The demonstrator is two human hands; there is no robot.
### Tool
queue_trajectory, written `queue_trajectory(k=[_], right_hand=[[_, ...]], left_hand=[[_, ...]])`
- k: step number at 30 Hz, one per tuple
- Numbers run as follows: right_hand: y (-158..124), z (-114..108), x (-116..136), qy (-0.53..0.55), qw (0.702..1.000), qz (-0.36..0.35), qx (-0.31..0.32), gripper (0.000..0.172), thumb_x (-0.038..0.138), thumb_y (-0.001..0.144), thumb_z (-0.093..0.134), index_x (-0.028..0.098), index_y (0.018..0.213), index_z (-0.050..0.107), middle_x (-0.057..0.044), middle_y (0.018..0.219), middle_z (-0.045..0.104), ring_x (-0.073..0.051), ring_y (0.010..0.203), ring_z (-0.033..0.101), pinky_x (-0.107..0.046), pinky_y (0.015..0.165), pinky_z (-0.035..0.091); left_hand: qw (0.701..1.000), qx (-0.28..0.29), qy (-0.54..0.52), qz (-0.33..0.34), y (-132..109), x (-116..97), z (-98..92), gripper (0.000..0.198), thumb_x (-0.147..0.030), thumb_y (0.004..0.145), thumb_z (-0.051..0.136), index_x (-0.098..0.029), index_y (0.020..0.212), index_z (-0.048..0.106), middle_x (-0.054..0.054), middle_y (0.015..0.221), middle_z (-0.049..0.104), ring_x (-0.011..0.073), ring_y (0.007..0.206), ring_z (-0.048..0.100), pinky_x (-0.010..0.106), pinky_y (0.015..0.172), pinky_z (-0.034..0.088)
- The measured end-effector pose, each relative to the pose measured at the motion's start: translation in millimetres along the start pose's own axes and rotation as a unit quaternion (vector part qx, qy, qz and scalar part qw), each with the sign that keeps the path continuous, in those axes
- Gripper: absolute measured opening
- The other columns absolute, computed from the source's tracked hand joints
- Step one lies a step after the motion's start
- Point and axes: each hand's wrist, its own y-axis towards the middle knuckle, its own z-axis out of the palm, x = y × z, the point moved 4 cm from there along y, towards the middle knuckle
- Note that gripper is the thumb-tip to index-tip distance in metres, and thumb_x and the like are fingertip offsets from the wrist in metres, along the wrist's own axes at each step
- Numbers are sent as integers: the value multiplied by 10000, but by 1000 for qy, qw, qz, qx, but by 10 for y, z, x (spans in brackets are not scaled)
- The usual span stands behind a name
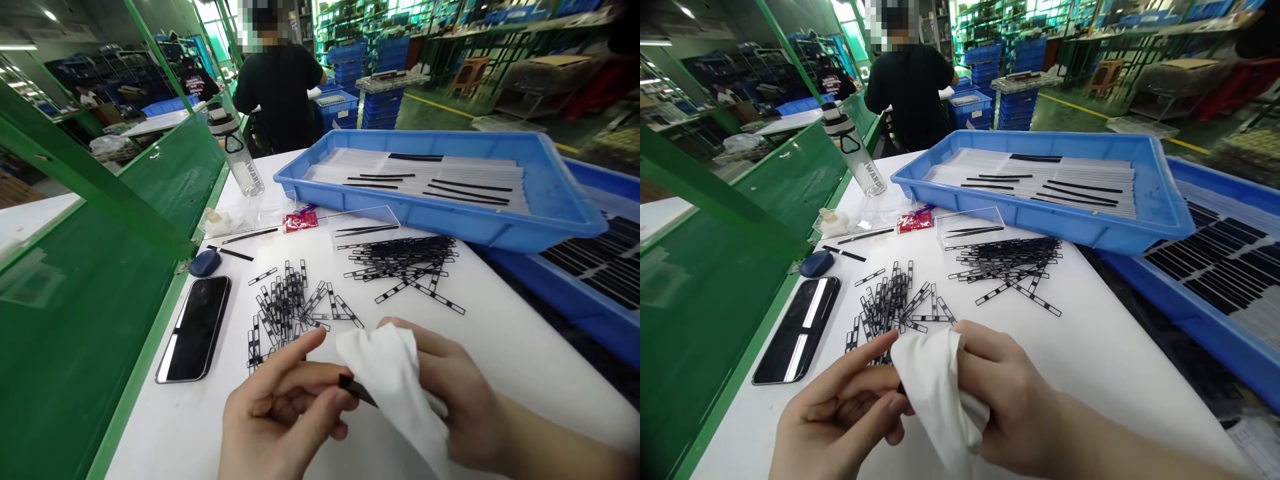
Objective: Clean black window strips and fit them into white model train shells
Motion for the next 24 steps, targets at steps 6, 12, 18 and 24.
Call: queue_trajectory(k=[6,12,18,24], right_hand=[[-41,-5,24,7,1000,0,-4,134,73,798,631,183,771,559,-25,732,503,-139,631,506,-235,527,419],[-54,50,8,12,999,-19,27,78,74,844,622,148,818,630,-52,730,550,-173,712,512,-301,621,457],[-45,38,6,1,999,-22,30,127,37,819,586,153,856,624,-55,760,540,-181,737,511,-314,634,463],[-49,41,18,-36,998,-39,37,172,5,802,556,163,854,601,-50,758,536,-182,732,501,-319,630,473]], left_hand=[[1000,-18,3,17,0,-3,-16,340,-245,644,959,-259,968,858,22,680,786,130,459,647,188,472,580],[999,-34,-8,36,22,11,-35,326,-268,602,988,-267,904,867,31,681,796,128,452,641,184,487,576],[998,-30,7,52,39,-9,-53,317,-259,649,965,-268,948,860,29,724,810,131,471,647,200,495,583],[998,-26,-13,53,113,-74,-132,320,-192,650,953,-273,945,860,33,771,819,136,536,685,180,475,576]])
